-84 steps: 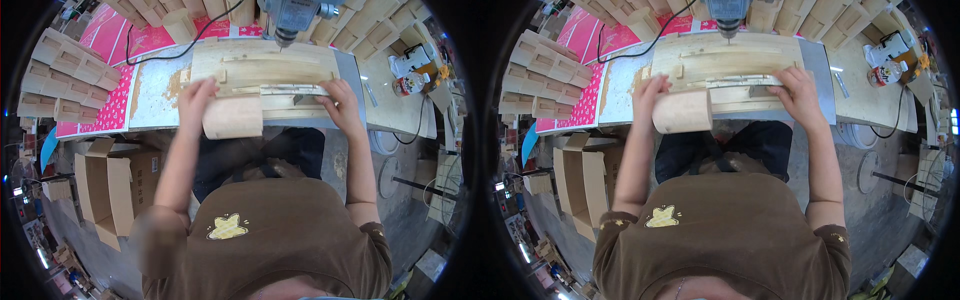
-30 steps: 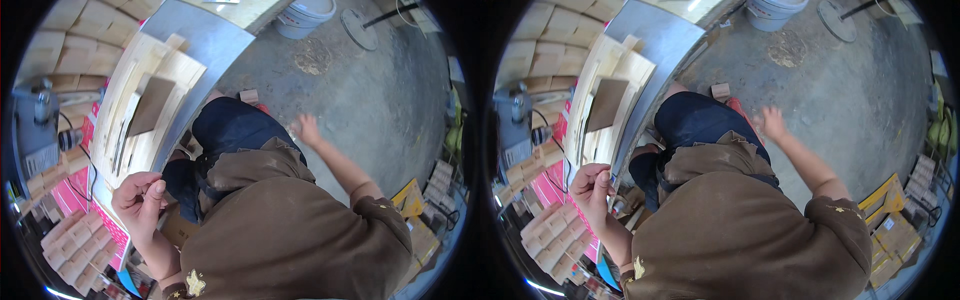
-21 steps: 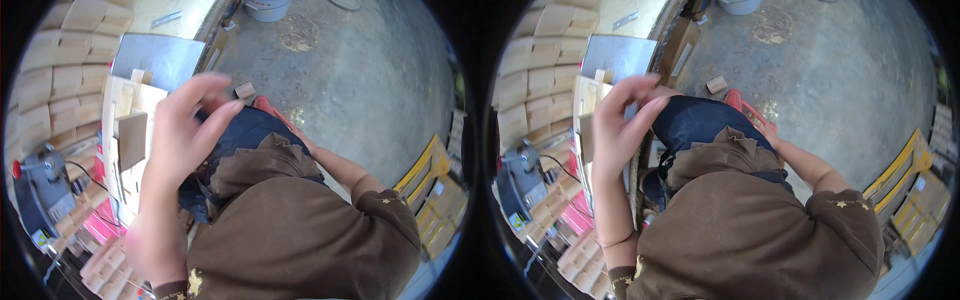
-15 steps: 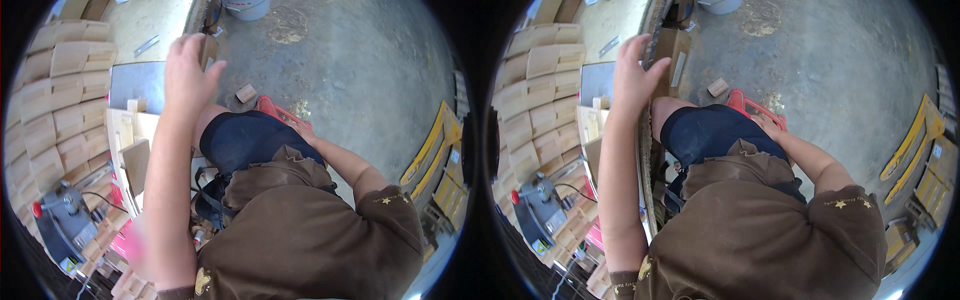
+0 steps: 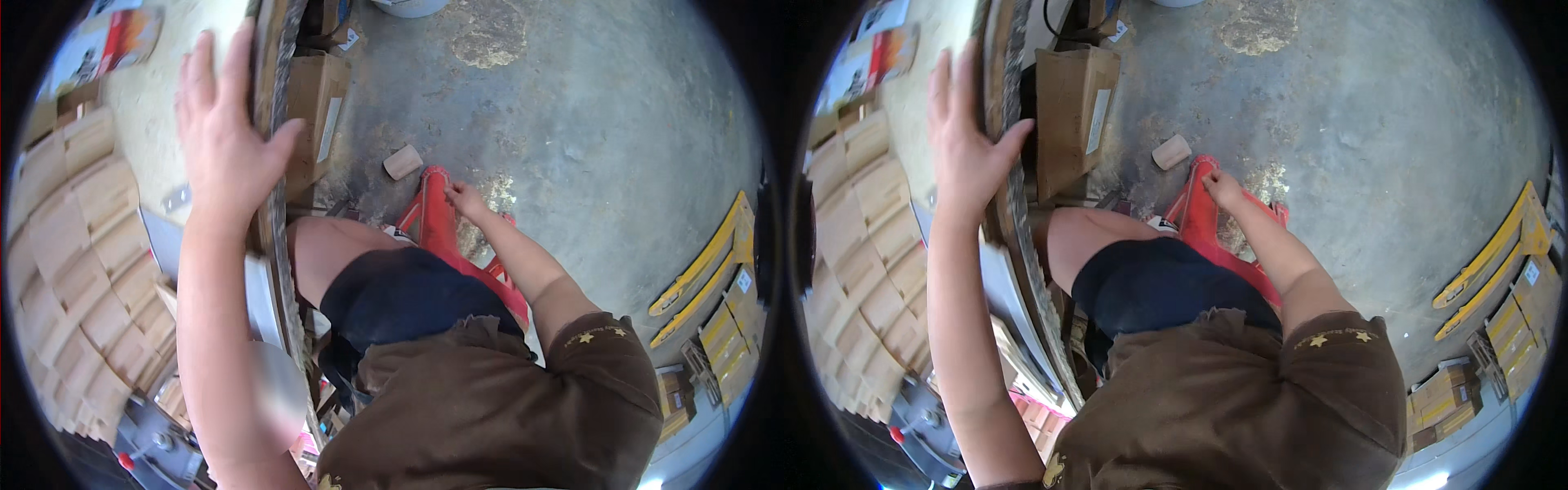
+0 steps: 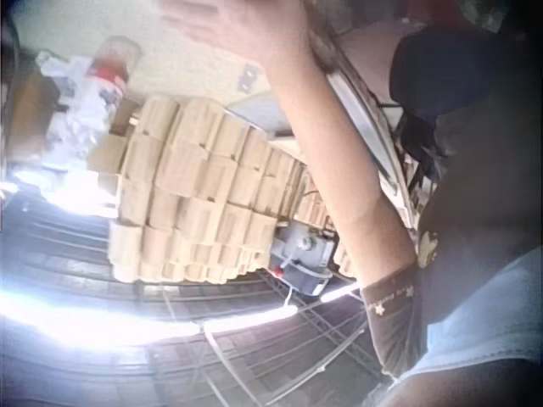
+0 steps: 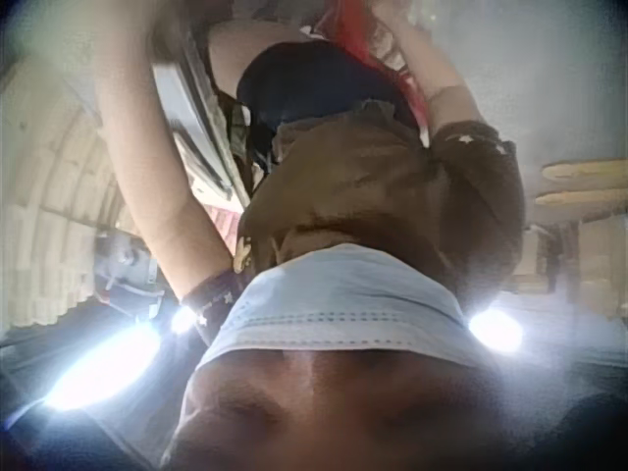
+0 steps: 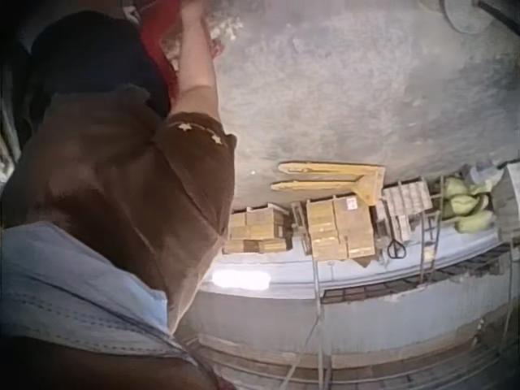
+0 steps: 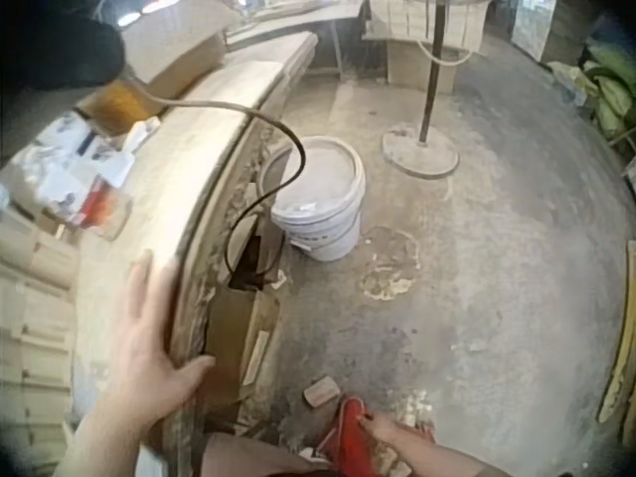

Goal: Using a drill press to drill holes into cylindrical wood blocks.

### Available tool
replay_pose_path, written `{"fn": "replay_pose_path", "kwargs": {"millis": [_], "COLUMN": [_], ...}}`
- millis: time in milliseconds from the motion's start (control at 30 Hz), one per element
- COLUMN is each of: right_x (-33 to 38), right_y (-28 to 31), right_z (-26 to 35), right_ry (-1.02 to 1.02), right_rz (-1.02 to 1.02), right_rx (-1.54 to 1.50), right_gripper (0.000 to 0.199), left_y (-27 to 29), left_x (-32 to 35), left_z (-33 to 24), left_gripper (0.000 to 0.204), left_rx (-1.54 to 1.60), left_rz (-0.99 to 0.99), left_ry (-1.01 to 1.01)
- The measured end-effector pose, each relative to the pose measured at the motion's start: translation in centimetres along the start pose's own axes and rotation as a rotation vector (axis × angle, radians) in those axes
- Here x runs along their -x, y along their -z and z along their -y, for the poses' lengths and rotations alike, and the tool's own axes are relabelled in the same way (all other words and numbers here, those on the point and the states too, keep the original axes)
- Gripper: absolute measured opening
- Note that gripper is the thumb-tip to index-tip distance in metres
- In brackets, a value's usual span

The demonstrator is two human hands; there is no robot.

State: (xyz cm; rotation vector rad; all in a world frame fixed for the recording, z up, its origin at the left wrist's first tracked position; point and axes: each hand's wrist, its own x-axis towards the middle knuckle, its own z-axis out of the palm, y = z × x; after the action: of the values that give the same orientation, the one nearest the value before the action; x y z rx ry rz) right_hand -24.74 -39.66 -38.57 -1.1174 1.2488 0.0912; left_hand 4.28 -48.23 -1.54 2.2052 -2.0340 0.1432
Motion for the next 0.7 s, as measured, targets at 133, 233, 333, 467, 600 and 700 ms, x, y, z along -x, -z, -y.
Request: {"fn": "replay_pose_path", "kwargs": {"millis": [133,233,333,467,600,700], "right_x": [-5.3,-9.2,-12.3,-14.2,-16.4,-18.8], "right_y": [-1.5,-3.6,-6.2,-7.6,-8.9,-11.4], "right_z": [2.2,0.4,-3.2,-2.2,-2.6,-3.6], "right_ry": [-0.394,-0.576,-0.655,-0.785,-0.841,-0.845], "right_rz": [0.027,0.060,-0.087,-0.031,-0.131,-0.208], "right_rx": [-0.401,-0.629,-0.686,-0.740,-0.835,-0.848], "right_gripper": [0.021,0.018,0.021,0.031,0.045,0.056], "left_y": [-0.1,-0.3,-0.3,-0.2,0.0,-0.2], "left_x": [-1.9,-2.7,-2.5,-2.0,-1.2,-1.7], "left_z": [0.5,-0.2,-0.3,0.0,-0.5,-2.8], "left_gripper": [0.091,0.094,0.100,0.109,0.111,0.114], "left_rx": [0.037,-0.011,0.014,-0.059,0.092,0.072], "left_rz": [0.023,0.095,0.156,0.196,0.083,0.043], "left_ry": [-0.006,0.049,0.124,0.196,0.347,0.627]}}
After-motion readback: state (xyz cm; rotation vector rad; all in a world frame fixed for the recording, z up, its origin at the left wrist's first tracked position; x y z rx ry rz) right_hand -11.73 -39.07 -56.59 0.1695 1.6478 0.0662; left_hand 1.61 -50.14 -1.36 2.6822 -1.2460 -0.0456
